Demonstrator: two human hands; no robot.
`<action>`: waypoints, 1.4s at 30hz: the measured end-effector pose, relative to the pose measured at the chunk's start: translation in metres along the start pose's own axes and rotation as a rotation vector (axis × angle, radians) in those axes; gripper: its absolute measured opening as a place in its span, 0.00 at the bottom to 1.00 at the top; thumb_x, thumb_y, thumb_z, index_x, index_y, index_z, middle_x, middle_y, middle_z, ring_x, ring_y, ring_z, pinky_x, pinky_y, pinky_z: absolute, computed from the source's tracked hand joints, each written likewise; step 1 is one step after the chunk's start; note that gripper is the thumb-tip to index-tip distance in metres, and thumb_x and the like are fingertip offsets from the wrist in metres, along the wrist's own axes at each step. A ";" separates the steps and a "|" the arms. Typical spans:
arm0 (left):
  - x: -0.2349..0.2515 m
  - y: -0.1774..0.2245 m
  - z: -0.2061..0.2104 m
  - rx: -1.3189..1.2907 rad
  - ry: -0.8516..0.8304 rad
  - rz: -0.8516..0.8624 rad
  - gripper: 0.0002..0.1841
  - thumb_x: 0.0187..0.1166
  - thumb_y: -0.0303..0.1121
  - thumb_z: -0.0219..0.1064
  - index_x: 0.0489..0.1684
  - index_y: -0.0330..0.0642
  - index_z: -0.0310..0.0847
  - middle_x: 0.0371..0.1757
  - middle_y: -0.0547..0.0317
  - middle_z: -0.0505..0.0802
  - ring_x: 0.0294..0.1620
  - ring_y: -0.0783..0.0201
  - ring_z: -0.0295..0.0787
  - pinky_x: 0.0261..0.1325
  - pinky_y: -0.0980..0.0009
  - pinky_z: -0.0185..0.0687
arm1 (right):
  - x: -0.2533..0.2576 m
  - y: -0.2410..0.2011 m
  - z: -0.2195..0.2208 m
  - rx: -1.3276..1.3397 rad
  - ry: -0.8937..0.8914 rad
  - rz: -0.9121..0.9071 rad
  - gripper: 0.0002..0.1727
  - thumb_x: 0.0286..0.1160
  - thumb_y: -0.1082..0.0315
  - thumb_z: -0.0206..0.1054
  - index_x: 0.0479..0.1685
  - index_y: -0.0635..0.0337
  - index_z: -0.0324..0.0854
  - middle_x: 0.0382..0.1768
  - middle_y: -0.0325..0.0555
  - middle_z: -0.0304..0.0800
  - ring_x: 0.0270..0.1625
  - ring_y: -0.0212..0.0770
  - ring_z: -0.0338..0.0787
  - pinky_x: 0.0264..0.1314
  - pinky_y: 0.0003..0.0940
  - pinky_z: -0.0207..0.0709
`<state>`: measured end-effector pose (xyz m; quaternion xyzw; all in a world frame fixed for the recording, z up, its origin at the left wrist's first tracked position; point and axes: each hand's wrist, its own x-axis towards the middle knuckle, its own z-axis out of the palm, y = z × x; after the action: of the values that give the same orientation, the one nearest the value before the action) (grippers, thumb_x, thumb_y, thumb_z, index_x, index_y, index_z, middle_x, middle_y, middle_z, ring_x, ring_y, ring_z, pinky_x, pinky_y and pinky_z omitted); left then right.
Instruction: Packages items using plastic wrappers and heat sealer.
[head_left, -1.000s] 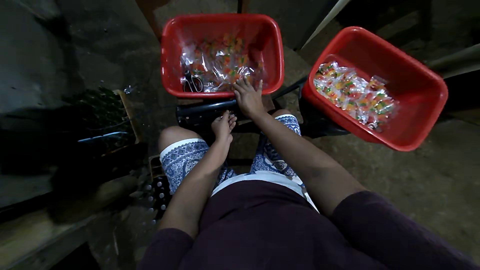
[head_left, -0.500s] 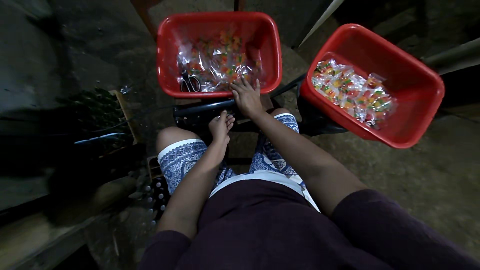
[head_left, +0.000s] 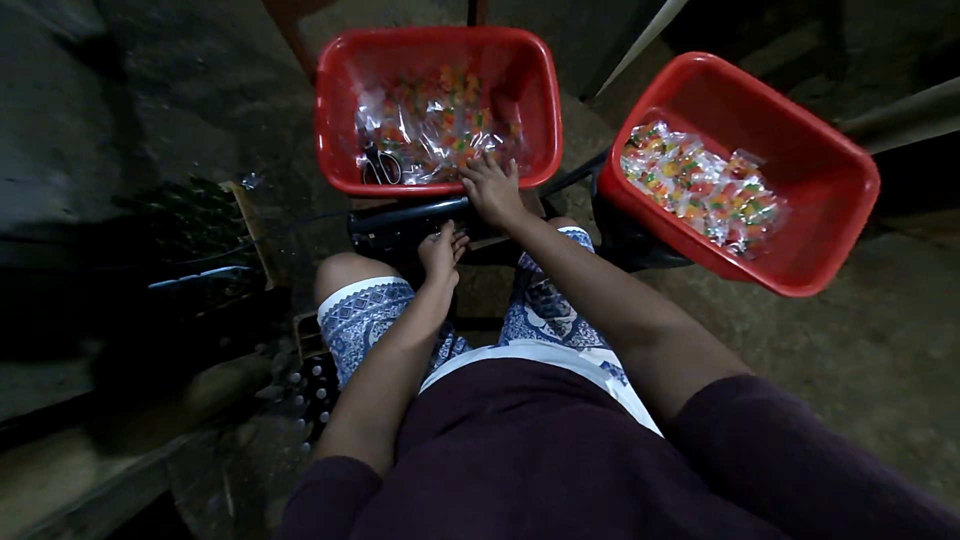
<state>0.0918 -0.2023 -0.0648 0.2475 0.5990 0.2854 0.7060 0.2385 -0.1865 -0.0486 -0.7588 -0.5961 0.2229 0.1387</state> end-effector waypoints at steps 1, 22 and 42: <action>0.000 0.000 0.000 0.001 -0.002 0.006 0.18 0.90 0.39 0.61 0.62 0.29 0.75 0.48 0.47 0.90 0.41 0.65 0.90 0.44 0.71 0.87 | 0.001 -0.005 -0.008 0.028 -0.032 0.009 0.27 0.96 0.55 0.42 0.83 0.51 0.76 0.87 0.47 0.70 0.95 0.58 0.51 0.88 0.79 0.28; -0.001 -0.004 -0.003 -0.046 -0.034 -0.027 0.16 0.89 0.38 0.61 0.61 0.33 0.77 0.45 0.49 0.92 0.37 0.66 0.90 0.37 0.74 0.84 | -0.005 -0.013 -0.011 0.084 0.083 0.008 0.25 0.95 0.58 0.46 0.79 0.55 0.80 0.82 0.48 0.76 0.92 0.56 0.60 0.91 0.71 0.36; -0.002 -0.004 -0.003 -0.007 0.001 -0.040 0.17 0.89 0.42 0.62 0.55 0.34 0.79 0.42 0.53 0.94 0.38 0.69 0.91 0.41 0.75 0.85 | -0.005 0.010 0.027 -0.010 0.274 -0.042 0.25 0.94 0.60 0.44 0.80 0.52 0.78 0.81 0.44 0.79 0.91 0.53 0.63 0.92 0.71 0.33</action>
<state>0.0889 -0.2068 -0.0663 0.2328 0.6033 0.2736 0.7120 0.2328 -0.1956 -0.0758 -0.7701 -0.5885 0.1112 0.2196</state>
